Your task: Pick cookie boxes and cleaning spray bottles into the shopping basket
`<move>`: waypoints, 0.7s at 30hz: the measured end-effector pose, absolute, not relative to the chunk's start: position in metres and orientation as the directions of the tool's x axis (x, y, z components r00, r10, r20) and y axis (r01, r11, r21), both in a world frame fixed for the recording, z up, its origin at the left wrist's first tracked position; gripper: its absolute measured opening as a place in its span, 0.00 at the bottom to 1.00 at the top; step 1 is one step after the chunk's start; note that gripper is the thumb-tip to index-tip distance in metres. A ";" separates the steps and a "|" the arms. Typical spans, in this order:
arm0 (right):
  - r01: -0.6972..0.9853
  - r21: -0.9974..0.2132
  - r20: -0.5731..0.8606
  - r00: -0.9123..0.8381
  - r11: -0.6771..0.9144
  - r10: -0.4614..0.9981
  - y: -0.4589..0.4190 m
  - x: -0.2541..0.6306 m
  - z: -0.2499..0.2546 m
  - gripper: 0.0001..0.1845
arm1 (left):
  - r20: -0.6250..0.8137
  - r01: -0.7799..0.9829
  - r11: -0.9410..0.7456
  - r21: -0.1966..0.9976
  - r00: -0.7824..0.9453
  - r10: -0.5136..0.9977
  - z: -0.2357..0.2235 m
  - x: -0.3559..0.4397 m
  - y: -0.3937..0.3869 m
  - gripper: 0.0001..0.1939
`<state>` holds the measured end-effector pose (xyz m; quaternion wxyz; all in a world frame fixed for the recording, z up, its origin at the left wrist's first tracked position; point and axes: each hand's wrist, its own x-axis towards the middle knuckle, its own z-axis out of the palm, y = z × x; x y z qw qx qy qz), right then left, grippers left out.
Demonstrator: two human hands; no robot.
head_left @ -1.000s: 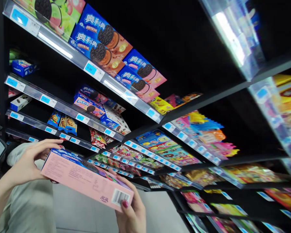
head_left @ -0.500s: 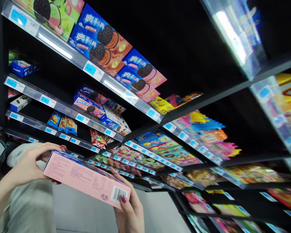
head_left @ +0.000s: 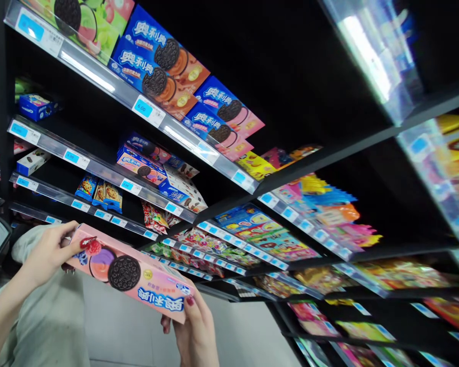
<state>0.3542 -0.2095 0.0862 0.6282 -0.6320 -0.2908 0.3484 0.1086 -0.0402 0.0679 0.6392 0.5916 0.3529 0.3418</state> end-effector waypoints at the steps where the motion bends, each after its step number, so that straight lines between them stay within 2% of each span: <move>1: -0.069 -0.997 -0.073 0.601 -0.039 0.796 -0.208 0.355 0.082 0.27 | -0.068 -0.008 0.086 0.996 0.528 0.846 0.068 0.109 -0.040 0.19; 7: -0.070 -0.997 -0.068 0.634 -0.030 0.771 -0.208 0.354 0.077 0.27 | -0.107 0.015 0.119 0.993 0.550 0.829 0.067 0.109 -0.037 0.20; 11: -0.185 -0.983 -0.103 0.634 0.021 0.767 -0.196 0.357 0.071 0.25 | -0.063 -0.021 0.088 0.996 0.526 0.848 0.070 0.108 -0.044 0.21; 14: -0.285 -0.949 -0.093 0.670 0.139 0.736 -0.175 0.364 0.041 0.22 | 0.096 0.013 -0.114 0.993 0.446 0.890 0.075 0.115 -0.062 0.23; 17: -0.336 -0.927 -0.099 0.647 0.166 0.756 -0.154 0.365 0.003 0.23 | 0.343 0.099 -0.402 0.910 0.364 0.866 0.078 0.129 -0.088 0.26; 19: -0.232 -0.964 -0.046 0.622 0.128 0.782 -0.142 0.359 -0.015 0.26 | 0.530 0.170 -0.586 0.793 0.281 0.800 0.080 0.140 -0.106 0.30; 21: -0.024 -0.995 0.062 0.611 0.097 0.789 -0.133 0.349 -0.025 0.29 | 0.663 0.261 -0.695 0.670 0.209 0.719 0.080 0.149 -0.119 0.33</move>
